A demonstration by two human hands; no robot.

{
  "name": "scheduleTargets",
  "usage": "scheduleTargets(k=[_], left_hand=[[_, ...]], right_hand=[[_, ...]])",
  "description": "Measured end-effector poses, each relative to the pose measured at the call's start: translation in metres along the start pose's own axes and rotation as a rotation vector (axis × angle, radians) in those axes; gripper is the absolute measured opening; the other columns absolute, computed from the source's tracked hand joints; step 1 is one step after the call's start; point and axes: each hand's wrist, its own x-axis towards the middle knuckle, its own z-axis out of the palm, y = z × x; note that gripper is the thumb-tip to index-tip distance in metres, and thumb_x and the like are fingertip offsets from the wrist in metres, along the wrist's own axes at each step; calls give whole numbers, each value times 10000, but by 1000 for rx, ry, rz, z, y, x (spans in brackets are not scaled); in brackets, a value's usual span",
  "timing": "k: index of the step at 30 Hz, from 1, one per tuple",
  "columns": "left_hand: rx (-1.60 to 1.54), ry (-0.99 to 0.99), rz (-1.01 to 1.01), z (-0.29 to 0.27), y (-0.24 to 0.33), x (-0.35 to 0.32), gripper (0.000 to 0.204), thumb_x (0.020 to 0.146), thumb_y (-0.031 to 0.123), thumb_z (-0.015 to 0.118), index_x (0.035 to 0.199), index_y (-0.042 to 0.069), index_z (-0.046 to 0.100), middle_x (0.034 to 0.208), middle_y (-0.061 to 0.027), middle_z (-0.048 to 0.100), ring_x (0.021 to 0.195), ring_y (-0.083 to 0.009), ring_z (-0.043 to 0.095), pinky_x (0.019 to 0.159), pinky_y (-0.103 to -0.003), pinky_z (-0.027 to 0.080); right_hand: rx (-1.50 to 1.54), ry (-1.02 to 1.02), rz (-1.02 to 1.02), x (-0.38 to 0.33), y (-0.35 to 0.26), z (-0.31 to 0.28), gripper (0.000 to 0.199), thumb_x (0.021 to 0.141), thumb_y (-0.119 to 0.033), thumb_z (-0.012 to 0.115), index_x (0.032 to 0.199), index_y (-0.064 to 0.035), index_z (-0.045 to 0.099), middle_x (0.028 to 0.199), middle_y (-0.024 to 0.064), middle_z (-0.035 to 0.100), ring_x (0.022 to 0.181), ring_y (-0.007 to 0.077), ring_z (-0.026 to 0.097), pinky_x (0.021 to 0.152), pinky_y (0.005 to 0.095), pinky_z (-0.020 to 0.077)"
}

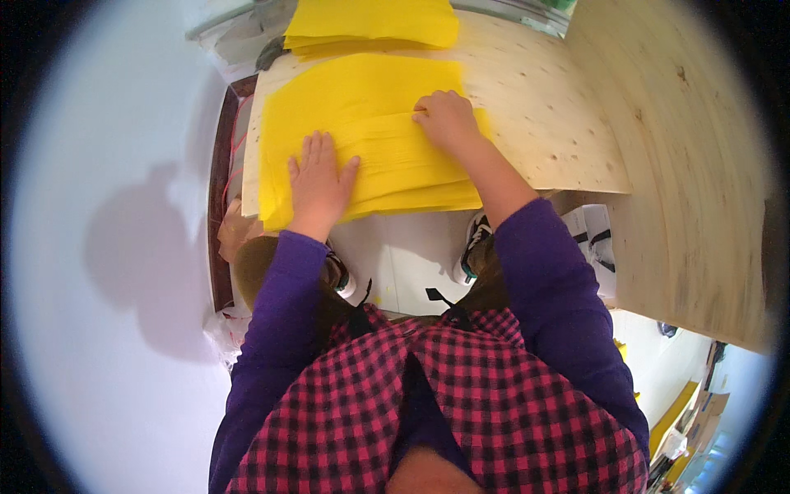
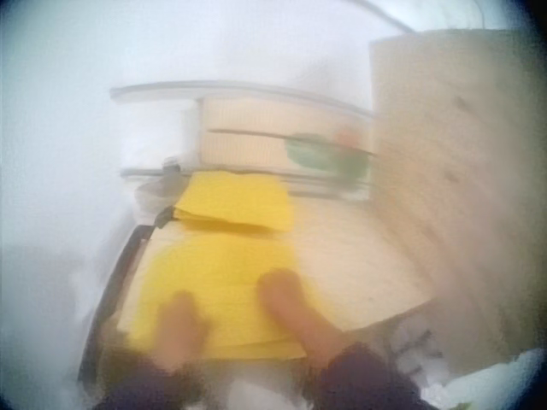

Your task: The person folds multiple yellow fabric sheets on a wooden table. They smooth each sheet, fold it in half, and stack the folded pieces. The person repeats this process for several sheets throughout the clip.

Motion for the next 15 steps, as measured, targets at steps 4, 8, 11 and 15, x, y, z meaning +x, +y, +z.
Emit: scheduleTargets(k=[4, 8, 11, 15], left_hand=[[-34, 80, 52, -8, -1, -1, 639, 937, 420, 473, 1398, -8, 366, 1480, -198, 323, 1402, -330, 243, 1137, -497, 139], [-61, 214, 127, -25, 5, -1, 569, 940, 329, 514, 1402, 28, 375, 1478, -192, 328, 1403, -337, 239, 1138, -502, 133], [-83, 293, 182, -39, 14, 1, 560, 941, 306, 524, 1414, 50, 365, 1491, -174, 315, 1409, -335, 227, 1138, -506, 127], [-100, 310, 244, -51, 31, 9, 555, 951, 312, 514, 1424, 70, 356, 1506, -154, 294, 1414, -336, 213, 1135, -518, 122]], right_hand=[[34, -293, 18, 18, 8, -26, 204, 826, -264, 618, 926, -93, 665, 957, 109, 660, 915, 301, 614, 793, 418, 484], [96, -328, 48, 20, 23, -36, 246, 824, -263, 612, 990, -88, 657, 1005, 108, 667, 938, 304, 622, 816, 427, 495], [190, -205, 104, 10, 55, -39, 210, 838, -258, 607, 923, -66, 611, 900, 116, 648, 856, 286, 612, 738, 402, 480], [422, 26, 223, -26, 130, -44, 215, 858, -243, 589, 912, -35, 603, 830, 123, 636, 784, 246, 605, 699, 360, 472]])
